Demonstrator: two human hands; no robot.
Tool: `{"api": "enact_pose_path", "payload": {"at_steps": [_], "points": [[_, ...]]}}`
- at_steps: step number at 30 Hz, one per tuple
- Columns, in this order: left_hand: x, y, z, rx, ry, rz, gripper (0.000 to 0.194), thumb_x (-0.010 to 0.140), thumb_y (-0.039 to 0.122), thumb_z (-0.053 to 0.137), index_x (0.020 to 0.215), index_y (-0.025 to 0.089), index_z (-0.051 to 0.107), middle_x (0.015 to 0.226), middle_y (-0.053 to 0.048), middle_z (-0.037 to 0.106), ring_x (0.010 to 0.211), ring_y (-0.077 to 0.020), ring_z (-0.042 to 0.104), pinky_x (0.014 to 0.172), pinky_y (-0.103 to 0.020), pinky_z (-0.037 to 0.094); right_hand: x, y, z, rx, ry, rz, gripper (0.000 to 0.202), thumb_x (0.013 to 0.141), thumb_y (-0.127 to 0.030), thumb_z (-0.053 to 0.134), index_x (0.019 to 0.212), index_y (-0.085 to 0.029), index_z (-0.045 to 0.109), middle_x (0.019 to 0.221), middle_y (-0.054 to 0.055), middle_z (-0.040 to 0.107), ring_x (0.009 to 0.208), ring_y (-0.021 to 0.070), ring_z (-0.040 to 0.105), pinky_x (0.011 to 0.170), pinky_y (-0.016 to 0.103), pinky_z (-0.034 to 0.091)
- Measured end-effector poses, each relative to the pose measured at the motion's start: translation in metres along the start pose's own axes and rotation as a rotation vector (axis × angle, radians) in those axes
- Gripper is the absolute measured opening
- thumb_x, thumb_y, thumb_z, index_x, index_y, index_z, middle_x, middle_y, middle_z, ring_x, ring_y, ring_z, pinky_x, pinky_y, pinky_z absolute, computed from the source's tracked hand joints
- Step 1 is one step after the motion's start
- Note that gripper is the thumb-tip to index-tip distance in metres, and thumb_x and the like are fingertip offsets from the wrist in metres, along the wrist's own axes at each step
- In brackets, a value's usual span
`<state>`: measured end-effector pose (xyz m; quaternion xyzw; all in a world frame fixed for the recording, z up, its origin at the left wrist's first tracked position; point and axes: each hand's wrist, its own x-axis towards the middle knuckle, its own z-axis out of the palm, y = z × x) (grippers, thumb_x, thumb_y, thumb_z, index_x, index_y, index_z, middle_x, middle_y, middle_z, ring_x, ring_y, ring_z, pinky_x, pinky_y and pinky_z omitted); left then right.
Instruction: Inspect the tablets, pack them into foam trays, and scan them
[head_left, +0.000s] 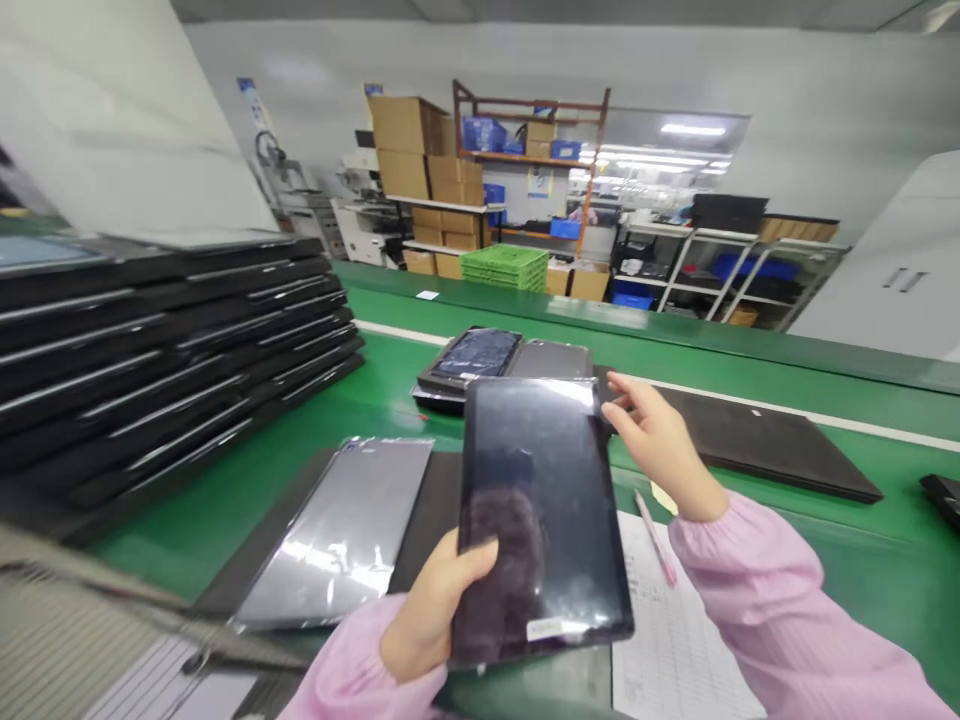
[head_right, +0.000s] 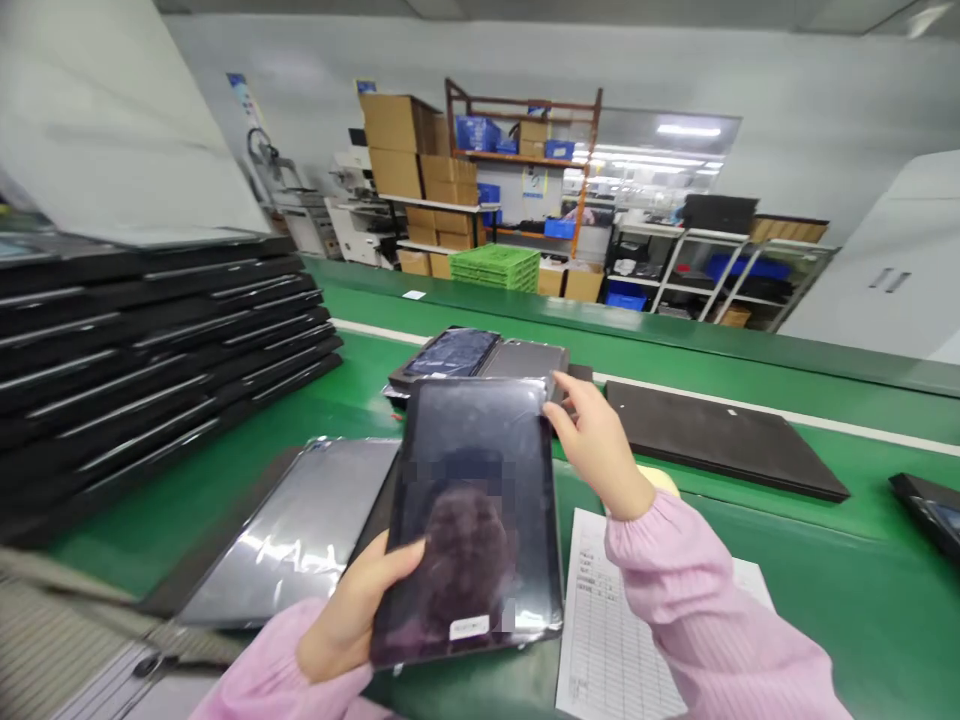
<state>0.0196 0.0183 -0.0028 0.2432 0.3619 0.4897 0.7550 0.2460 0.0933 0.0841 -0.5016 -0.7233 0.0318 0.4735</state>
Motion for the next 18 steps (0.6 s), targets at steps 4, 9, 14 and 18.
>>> {"api": "enact_pose_path", "payload": {"at_steps": [4, 9, 14, 18], "points": [[0.009, 0.003, 0.011, -0.057, 0.001, 0.087, 0.038, 0.065, 0.046, 0.073, 0.087, 0.015, 0.065, 0.071, -0.004, 0.068, 0.068, -0.0192, 0.064, 0.064, -0.029, 0.050, -0.031, -0.035, 0.011, -0.127, -0.109, -0.403, 0.016, 0.087, -0.020, 0.051, 0.100, -0.018, 0.060, 0.098, 0.010, 0.061, 0.093, 0.0238, 0.054, 0.079, 0.041, 0.045], [0.017, 0.009, 0.020, -0.041, 0.006, 0.216, 0.038, 0.074, 0.049, 0.064, 0.086, 0.013, 0.062, 0.077, -0.005, 0.068, 0.076, -0.0185, 0.063, 0.069, -0.028, 0.049, -0.093, -0.064, 0.027, -0.086, -0.506, -0.586, 0.014, 0.083, -0.025, 0.059, 0.095, -0.017, 0.058, 0.089, 0.008, 0.063, 0.078, 0.0227, 0.055, 0.071, 0.039, 0.049], [0.014, 0.009, 0.021, -0.021, -0.038, 0.178, 0.041, 0.075, 0.051, 0.063, 0.088, 0.012, 0.061, 0.078, -0.006, 0.068, 0.081, -0.0205, 0.063, 0.072, -0.030, 0.049, -0.108, -0.063, 0.046, -0.015, -0.414, -0.666, 0.017, 0.083, -0.005, 0.047, 0.090, -0.017, 0.058, 0.079, 0.005, 0.061, 0.067, 0.0208, 0.052, 0.061, 0.037, 0.044], [0.010, 0.002, 0.013, -0.024, -0.078, 0.158, 0.051, 0.064, 0.061, 0.066, 0.082, 0.013, 0.063, 0.083, -0.007, 0.069, 0.085, -0.0231, 0.063, 0.076, -0.032, 0.049, -0.086, -0.055, 0.036, -0.061, -0.328, -0.549, 0.016, 0.089, -0.010, 0.042, 0.079, -0.016, 0.054, 0.073, 0.005, 0.059, 0.066, 0.0189, 0.053, 0.059, 0.032, 0.043]]}}
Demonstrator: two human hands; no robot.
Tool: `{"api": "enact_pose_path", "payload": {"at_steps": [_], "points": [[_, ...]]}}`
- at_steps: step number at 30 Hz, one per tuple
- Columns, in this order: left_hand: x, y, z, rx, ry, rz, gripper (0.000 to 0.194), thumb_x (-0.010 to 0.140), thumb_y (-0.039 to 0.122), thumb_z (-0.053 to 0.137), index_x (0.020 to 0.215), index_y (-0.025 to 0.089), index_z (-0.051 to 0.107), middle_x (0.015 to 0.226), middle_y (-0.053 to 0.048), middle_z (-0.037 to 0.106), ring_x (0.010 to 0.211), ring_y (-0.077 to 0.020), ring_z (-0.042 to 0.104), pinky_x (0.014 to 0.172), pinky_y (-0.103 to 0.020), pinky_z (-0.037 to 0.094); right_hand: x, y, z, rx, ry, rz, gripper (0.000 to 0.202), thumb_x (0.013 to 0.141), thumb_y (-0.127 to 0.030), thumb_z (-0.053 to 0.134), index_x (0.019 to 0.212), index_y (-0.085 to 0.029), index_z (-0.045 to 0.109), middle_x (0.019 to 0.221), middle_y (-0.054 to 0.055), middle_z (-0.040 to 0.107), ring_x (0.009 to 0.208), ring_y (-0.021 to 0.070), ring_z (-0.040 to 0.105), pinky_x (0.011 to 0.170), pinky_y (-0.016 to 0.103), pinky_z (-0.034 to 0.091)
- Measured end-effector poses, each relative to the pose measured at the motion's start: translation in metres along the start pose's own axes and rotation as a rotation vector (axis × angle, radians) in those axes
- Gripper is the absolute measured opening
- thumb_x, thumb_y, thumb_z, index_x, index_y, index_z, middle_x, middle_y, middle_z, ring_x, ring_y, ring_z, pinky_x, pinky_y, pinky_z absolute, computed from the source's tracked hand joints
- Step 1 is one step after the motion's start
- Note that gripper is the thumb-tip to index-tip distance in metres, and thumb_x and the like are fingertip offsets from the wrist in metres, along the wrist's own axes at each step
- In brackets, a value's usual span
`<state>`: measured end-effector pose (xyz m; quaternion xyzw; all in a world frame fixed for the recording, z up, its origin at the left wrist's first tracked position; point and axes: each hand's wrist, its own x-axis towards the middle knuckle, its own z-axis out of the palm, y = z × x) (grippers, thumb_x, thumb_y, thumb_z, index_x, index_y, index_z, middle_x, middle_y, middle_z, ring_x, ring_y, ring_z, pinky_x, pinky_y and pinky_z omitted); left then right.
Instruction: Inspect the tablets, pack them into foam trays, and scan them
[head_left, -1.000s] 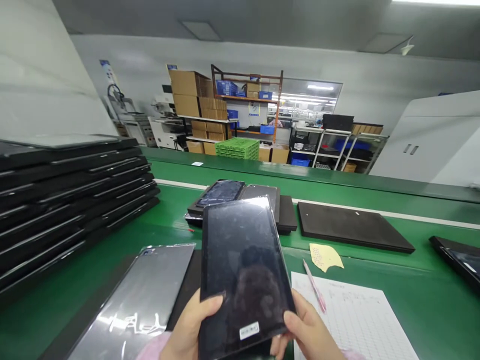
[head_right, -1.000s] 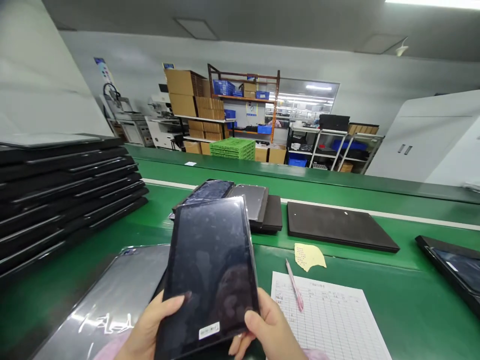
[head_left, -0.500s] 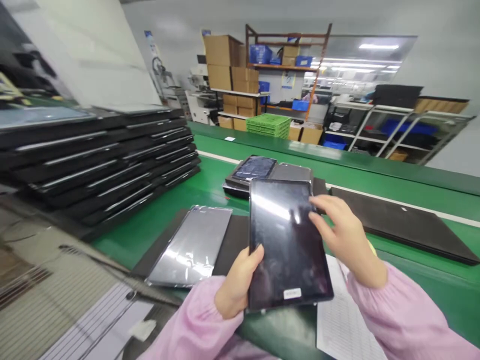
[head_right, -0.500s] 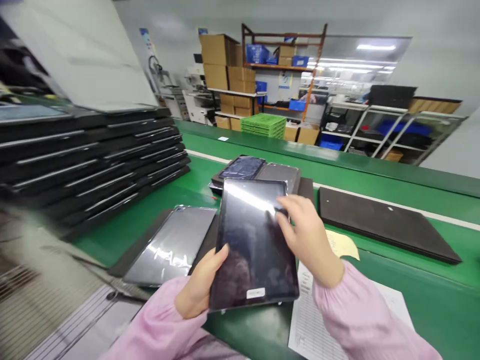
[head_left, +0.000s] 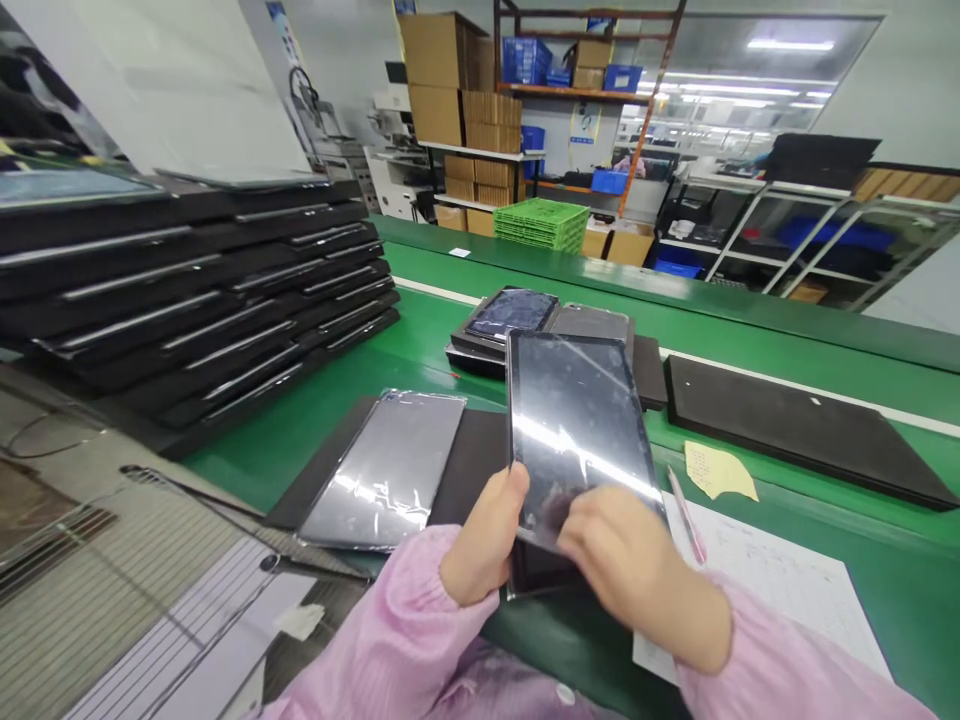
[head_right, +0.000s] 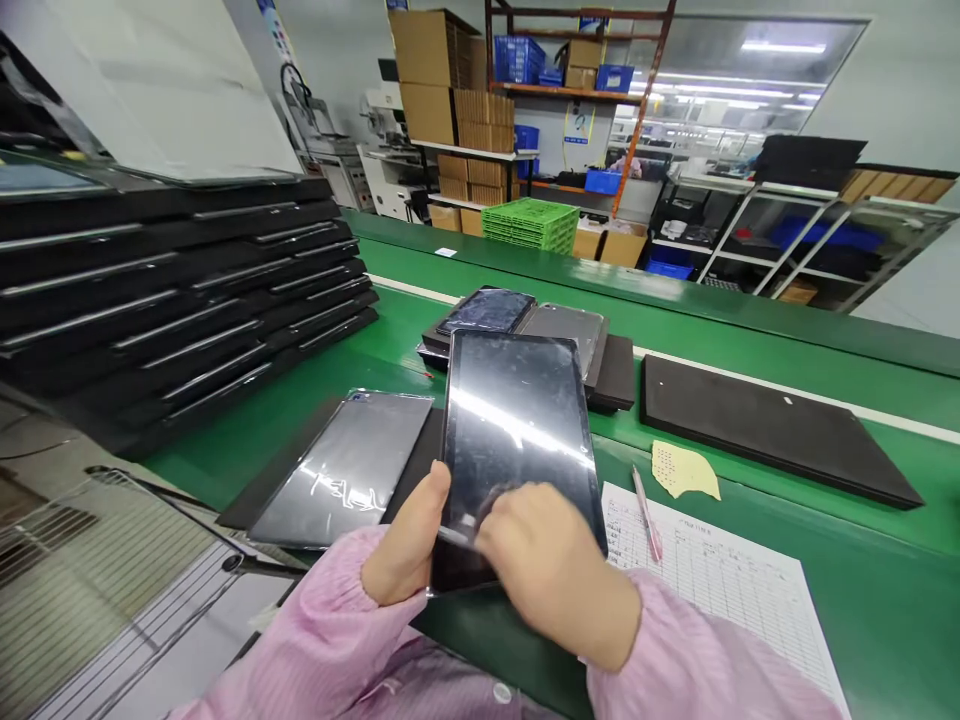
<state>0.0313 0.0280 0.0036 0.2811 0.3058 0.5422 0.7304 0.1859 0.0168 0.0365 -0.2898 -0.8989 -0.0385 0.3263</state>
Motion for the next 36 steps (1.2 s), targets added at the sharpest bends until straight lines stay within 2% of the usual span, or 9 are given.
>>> {"api": "enact_pose_path", "payload": {"at_steps": [4, 9, 15, 18, 21, 24, 27, 32, 36], "points": [[-0.006, 0.000, -0.002, -0.045, -0.126, -0.032, 0.054, 0.055, 0.058, 0.074, 0.086, 0.015, 0.065, 0.088, -0.008, 0.070, 0.090, -0.0263, 0.063, 0.082, -0.034, 0.048, 0.017, 0.024, -0.027, -0.051, -0.025, 0.318, 0.014, 0.089, -0.016, 0.047, 0.076, -0.018, 0.051, 0.071, 0.001, 0.059, 0.061, 0.0150, 0.055, 0.054, 0.026, 0.042], [-0.006, 0.008, 0.007, 0.015, 0.011, -0.109, 0.036, 0.067, 0.039, 0.073, 0.090, 0.012, 0.068, 0.081, -0.008, 0.071, 0.086, -0.0245, 0.065, 0.081, -0.033, 0.048, 0.027, 0.028, -0.038, -0.035, -0.159, 0.339, 0.012, 0.087, -0.020, 0.051, 0.076, -0.019, 0.054, 0.072, -0.001, 0.063, 0.063, 0.0156, 0.059, 0.054, 0.026, 0.042], [-0.005, 0.009, 0.006, 0.036, 0.190, -0.178, 0.032, 0.067, 0.041, 0.073, 0.081, 0.012, 0.066, 0.068, -0.005, 0.068, 0.066, -0.0201, 0.065, 0.061, -0.027, 0.051, 0.003, 0.024, -0.055, 0.063, 0.116, 0.435, 0.008, 0.088, -0.022, 0.050, 0.095, -0.022, 0.054, 0.082, 0.001, 0.063, 0.069, 0.0142, 0.059, 0.061, 0.025, 0.046], [-0.006, 0.012, 0.005, 0.057, 0.252, -0.186, 0.036, 0.064, 0.045, 0.074, 0.078, 0.012, 0.064, 0.066, -0.004, 0.067, 0.061, -0.0183, 0.064, 0.056, -0.025, 0.050, -0.017, 0.021, -0.063, 0.139, 0.154, 0.331, 0.010, 0.089, -0.029, 0.050, 0.094, -0.021, 0.055, 0.089, 0.005, 0.061, 0.083, 0.0191, 0.057, 0.071, 0.032, 0.047], [-0.006, 0.017, 0.008, 0.060, 0.247, -0.141, 0.037, 0.062, 0.047, 0.074, 0.076, 0.014, 0.064, 0.064, -0.002, 0.066, 0.060, -0.0169, 0.063, 0.055, -0.024, 0.048, -0.032, 0.018, -0.060, 0.070, 0.034, 0.167, 0.025, 0.082, -0.040, 0.061, 0.093, -0.018, 0.056, 0.096, 0.010, 0.057, 0.091, 0.0252, 0.052, 0.075, 0.040, 0.044], [-0.007, 0.021, 0.013, 0.053, 0.246, -0.118, 0.036, 0.060, 0.047, 0.076, 0.069, 0.016, 0.062, 0.057, 0.001, 0.062, 0.057, -0.0148, 0.061, 0.054, -0.023, 0.045, -0.039, 0.017, -0.052, -0.046, 0.019, 0.157, 0.009, 0.082, -0.024, 0.062, 0.088, -0.018, 0.058, 0.096, 0.009, 0.054, 0.091, 0.0244, 0.050, 0.078, 0.042, 0.040], [-0.008, 0.023, 0.016, 0.083, 0.243, -0.127, 0.038, 0.059, 0.049, 0.076, 0.065, 0.016, 0.060, 0.055, 0.002, 0.062, 0.057, -0.0151, 0.060, 0.054, -0.023, 0.044, -0.040, 0.020, -0.048, -0.023, 0.092, 0.245, 0.009, 0.084, -0.012, 0.054, 0.081, -0.021, 0.057, 0.093, 0.006, 0.054, 0.089, 0.0216, 0.050, 0.077, 0.039, 0.040], [-0.009, 0.020, 0.017, 0.147, 0.219, -0.188, 0.046, 0.062, 0.055, 0.072, 0.081, 0.014, 0.064, 0.077, -0.005, 0.069, 0.081, -0.0226, 0.064, 0.071, -0.030, 0.048, -0.039, 0.029, -0.046, 0.024, 0.193, 0.457, 0.004, 0.086, -0.021, 0.056, 0.083, -0.023, 0.058, 0.091, 0.002, 0.055, 0.086, 0.0187, 0.053, 0.076, 0.034, 0.041], [-0.006, 0.018, 0.017, 0.140, 0.149, -0.225, 0.048, 0.065, 0.055, 0.069, 0.086, 0.012, 0.063, 0.080, -0.007, 0.069, 0.082, -0.0241, 0.064, 0.067, -0.030, 0.048, -0.035, 0.036, -0.040, 0.016, 0.238, 0.556, 0.007, 0.084, -0.023, 0.057, 0.077, -0.024, 0.058, 0.085, 0.000, 0.056, 0.080, 0.0162, 0.054, 0.073, 0.030, 0.042]]}}
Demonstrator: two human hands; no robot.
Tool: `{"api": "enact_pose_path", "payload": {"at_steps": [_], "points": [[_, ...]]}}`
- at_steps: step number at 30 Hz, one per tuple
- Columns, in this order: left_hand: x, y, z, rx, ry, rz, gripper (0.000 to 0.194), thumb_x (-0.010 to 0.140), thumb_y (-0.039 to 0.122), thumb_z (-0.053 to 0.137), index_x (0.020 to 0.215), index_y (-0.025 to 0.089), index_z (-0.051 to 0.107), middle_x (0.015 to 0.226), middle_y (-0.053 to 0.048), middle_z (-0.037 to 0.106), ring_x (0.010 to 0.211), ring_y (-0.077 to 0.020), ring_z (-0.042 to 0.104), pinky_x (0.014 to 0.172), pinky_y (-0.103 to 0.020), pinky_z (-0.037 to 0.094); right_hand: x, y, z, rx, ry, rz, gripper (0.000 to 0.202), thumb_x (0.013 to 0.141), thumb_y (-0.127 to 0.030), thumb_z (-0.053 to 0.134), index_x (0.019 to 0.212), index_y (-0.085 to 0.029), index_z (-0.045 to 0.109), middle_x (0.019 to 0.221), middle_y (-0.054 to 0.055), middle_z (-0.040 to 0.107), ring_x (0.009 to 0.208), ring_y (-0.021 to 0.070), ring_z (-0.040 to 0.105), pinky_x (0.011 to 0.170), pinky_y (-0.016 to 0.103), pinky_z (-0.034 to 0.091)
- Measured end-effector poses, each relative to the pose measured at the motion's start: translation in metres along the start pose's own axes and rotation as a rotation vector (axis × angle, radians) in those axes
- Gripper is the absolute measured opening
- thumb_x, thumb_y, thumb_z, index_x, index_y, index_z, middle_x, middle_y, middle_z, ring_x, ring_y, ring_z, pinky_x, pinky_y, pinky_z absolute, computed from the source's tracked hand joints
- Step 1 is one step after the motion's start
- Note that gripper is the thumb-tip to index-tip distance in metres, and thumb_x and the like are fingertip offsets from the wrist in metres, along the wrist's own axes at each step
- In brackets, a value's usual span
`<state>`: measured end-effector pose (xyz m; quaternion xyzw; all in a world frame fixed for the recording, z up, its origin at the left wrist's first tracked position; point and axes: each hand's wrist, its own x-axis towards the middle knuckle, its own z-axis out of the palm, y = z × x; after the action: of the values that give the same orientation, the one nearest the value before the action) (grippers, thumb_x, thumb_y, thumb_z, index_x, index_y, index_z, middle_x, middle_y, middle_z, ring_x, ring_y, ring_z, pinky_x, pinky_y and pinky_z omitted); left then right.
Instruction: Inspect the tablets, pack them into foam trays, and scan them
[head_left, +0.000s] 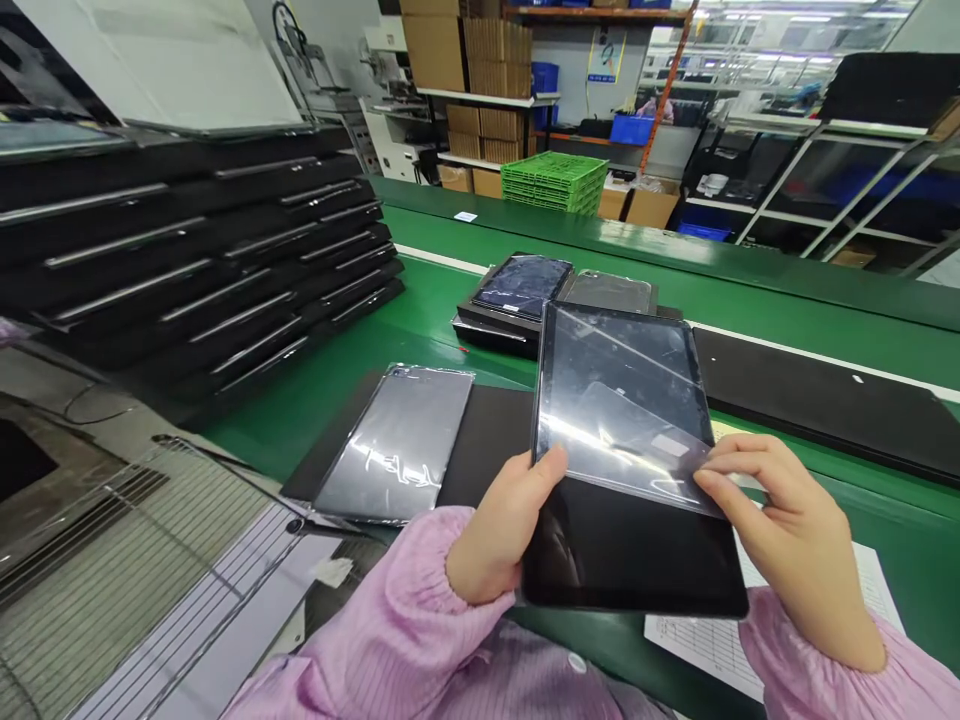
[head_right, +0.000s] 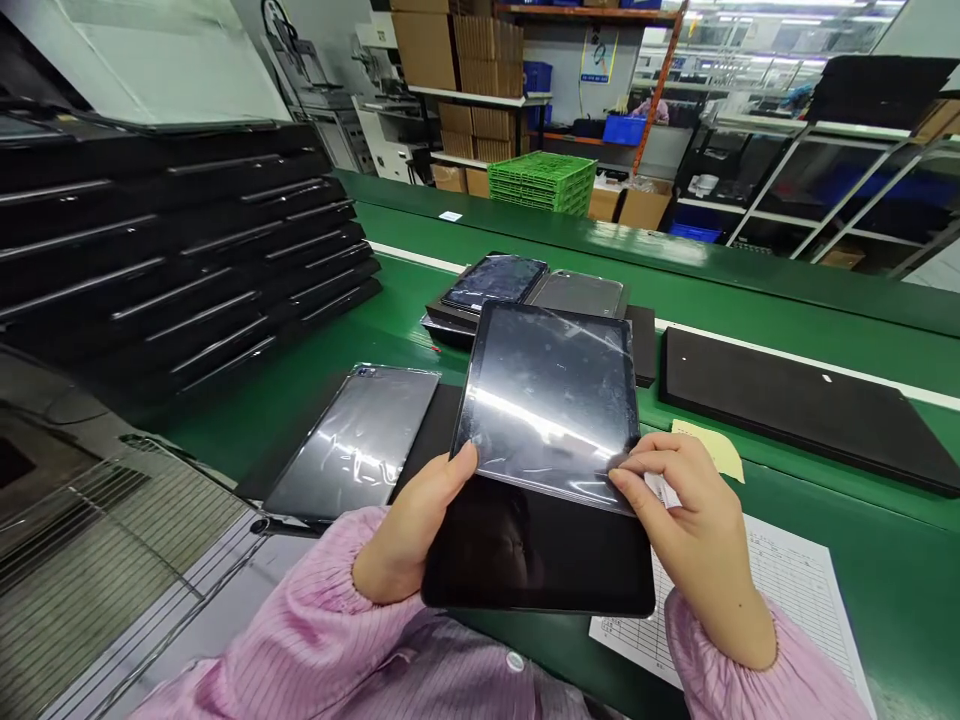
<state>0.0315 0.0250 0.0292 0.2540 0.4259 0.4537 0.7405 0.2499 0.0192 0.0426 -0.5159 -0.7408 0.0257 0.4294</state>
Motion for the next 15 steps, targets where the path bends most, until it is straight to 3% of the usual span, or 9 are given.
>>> {"api": "enact_pose_path", "payload": {"at_steps": [10, 15], "points": [[0.001, 0.001, -0.001, -0.045, -0.004, -0.088, 0.034, 0.071, 0.046, 0.066, 0.065, 0.013, 0.059, 0.055, -0.003, 0.063, 0.057, -0.0194, 0.063, 0.050, -0.025, 0.047, 0.014, 0.003, 0.006, 0.029, 0.013, 0.029, 0.010, 0.080, -0.020, 0.062, 0.070, -0.022, 0.059, 0.078, 0.001, 0.058, 0.076, 0.0165, 0.055, 0.070, 0.029, 0.044], [-0.001, 0.005, -0.002, -0.030, 0.146, -0.191, 0.026, 0.079, 0.034, 0.060, 0.066, 0.012, 0.061, 0.058, -0.007, 0.066, 0.052, -0.0184, 0.063, 0.048, -0.025, 0.050, 0.016, -0.002, 0.008, 0.151, 0.015, 0.033, 0.010, 0.078, -0.013, 0.064, 0.071, -0.019, 0.060, 0.076, 0.001, 0.057, 0.077, 0.0148, 0.054, 0.071, 0.028, 0.042]]}}
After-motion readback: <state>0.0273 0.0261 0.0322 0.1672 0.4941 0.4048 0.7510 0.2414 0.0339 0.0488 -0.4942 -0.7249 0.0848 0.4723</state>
